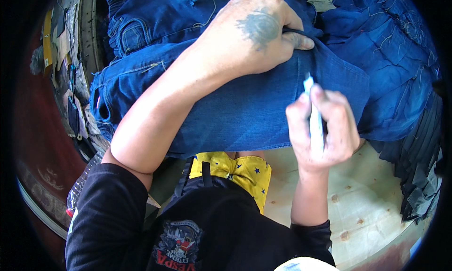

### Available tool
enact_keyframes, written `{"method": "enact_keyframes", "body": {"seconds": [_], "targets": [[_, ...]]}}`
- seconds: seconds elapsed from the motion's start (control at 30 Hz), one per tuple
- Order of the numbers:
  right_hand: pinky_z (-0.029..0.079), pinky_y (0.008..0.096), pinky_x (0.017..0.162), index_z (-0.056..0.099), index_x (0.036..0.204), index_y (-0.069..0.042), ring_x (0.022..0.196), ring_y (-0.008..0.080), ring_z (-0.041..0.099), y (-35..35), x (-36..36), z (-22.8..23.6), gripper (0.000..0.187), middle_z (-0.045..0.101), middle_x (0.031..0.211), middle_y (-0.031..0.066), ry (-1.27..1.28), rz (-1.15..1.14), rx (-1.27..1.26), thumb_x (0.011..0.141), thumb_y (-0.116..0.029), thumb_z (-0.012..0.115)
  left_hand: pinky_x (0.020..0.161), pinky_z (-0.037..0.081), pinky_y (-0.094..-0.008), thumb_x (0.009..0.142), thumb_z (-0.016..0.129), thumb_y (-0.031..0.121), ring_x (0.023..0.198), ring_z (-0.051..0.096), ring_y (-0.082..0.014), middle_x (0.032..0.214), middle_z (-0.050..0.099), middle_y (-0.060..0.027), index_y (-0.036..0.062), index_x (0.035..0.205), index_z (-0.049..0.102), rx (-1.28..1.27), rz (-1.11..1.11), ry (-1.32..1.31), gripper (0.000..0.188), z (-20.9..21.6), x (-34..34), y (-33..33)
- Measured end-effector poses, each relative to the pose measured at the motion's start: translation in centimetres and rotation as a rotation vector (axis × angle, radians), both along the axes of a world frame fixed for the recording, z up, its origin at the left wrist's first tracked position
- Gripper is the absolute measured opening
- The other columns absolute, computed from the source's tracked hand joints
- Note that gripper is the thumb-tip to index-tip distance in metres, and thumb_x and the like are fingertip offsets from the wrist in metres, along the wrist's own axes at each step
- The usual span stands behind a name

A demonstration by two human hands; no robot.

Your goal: The person repeatedly marks specific spots on multiple pairs of blue jeans using a white marker. They pick up each pair, mark a small area, and place it on a growing stack. The process is repeated for several pairs throughout the clip.

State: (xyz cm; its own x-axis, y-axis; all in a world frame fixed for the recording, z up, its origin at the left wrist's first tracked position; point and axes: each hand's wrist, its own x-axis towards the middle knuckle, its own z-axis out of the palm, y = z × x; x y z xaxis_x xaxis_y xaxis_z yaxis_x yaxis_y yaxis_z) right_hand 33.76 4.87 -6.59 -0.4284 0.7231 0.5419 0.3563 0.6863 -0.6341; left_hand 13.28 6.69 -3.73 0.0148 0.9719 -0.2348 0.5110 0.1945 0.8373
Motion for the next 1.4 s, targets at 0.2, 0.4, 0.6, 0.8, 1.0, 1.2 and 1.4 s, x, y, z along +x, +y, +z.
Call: {"method": "enact_keyframes", "body": {"seconds": [0.2, 0.4, 0.6, 0.8, 1.0, 1.2, 1.4], "targets": [[0.058, 0.0338, 0.063, 0.07, 0.094, 0.006, 0.064, 0.0271, 0.07, 0.2, -0.4, -0.3, 0.018, 0.072, 0.079, 0.0167, -0.109, -0.014, -0.092, 0.078, 0.013, 0.076, 0.068, 0.055, -0.0467, 0.093, 0.08, 0.02, 0.076, 0.071, -0.0456, 0.08, 0.069, -0.0282, -0.0034, 0.087, 0.077, 0.016, -0.012, 0.025, 0.024, -0.1, 0.0, -0.1], [0.048, 0.031, 0.049, 0.072, 0.092, 0.005, 0.053, 0.021, 0.058, -1.6, 0.5, 1.3, 0.022, 0.059, 0.069, 0.0104, -0.054, 0.026, -0.1, 0.071, 0.011, 0.073, 0.068, 0.055, -0.0461, 0.094, 0.08, 0.019, 0.075, 0.071, -0.0454, 0.08, 0.069, -0.0284, -0.0036, 0.088, 0.077, 0.032, 0.013, 0.034, 0.024, -0.4, 0.1, 0.2], [0.052, 0.0315, 0.052, 0.072, 0.093, 0.005, 0.055, 0.0231, 0.062, -0.4, 0.1, 0.3, 0.02, 0.063, 0.071, 0.0127, -0.023, -0.014, -0.064, 0.074, 0.012, 0.074, 0.068, 0.055, -0.0457, 0.094, 0.08, 0.019, 0.076, 0.072, -0.0447, 0.08, 0.07, -0.028, -0.0037, 0.088, 0.078, -0.01, -0.014, -0.097, 0.024, 0.5, -0.8, 0.1], [0.056, 0.0339, 0.06, 0.069, 0.09, 0.006, 0.062, 0.0264, 0.068, 0.1, -0.2, 0.0, 0.016, 0.069, 0.077, 0.0172, -0.096, -0.01, -0.159, 0.076, 0.014, 0.074, 0.067, 0.055, -0.0458, 0.094, 0.08, 0.02, 0.075, 0.072, -0.0447, 0.078, 0.069, -0.0278, -0.004, 0.086, 0.077, -0.042, -0.034, -0.011, 0.025, -0.3, -0.5, 0.5], [0.046, 0.0288, 0.046, 0.069, 0.088, 0.006, 0.051, 0.0201, 0.055, -0.4, 0.6, 1.3, 0.02, 0.059, 0.067, 0.0108, -0.038, 0.059, -0.117, 0.069, 0.013, 0.073, 0.063, 0.053, -0.0466, 0.093, 0.081, 0.019, 0.07, 0.07, -0.0452, 0.074, 0.066, -0.028, -0.0049, 0.081, 0.074, 0.068, 0.01, 0.069, 0.028, 0.3, 0.5, -0.3], [0.05, 0.0311, 0.051, 0.069, 0.089, 0.006, 0.054, 0.0221, 0.059, 0.8, -0.4, -0.9, 0.019, 0.062, 0.069, 0.0121, 0.031, 0.018, -0.028, 0.072, 0.014, 0.072, 0.061, 0.051, -0.0456, 0.093, 0.082, 0.019, 0.066, 0.067, -0.0454, 0.072, 0.065, -0.0282, -0.0049, 0.08, 0.073, -0.02, -0.003, -0.054, 0.028, -0.1, -0.3, 0.2], [0.043, 0.0284, 0.045, 0.07, 0.088, 0.006, 0.05, 0.0196, 0.052, 0.4, 0.5, -0.3, 0.021, 0.057, 0.067, 0.0101, 0.017, 0.105, -0.05, 0.069, 0.014, 0.07, 0.059, 0.049, -0.0462, 0.094, 0.081, 0.018, 0.062, 0.063, -0.0459, 0.071, 0.062, -0.0294, -0.006, 0.08, 0.072, 0.05, 0.017, 0.036, 0.029, -1.1, 0.5, 0.0]]}}
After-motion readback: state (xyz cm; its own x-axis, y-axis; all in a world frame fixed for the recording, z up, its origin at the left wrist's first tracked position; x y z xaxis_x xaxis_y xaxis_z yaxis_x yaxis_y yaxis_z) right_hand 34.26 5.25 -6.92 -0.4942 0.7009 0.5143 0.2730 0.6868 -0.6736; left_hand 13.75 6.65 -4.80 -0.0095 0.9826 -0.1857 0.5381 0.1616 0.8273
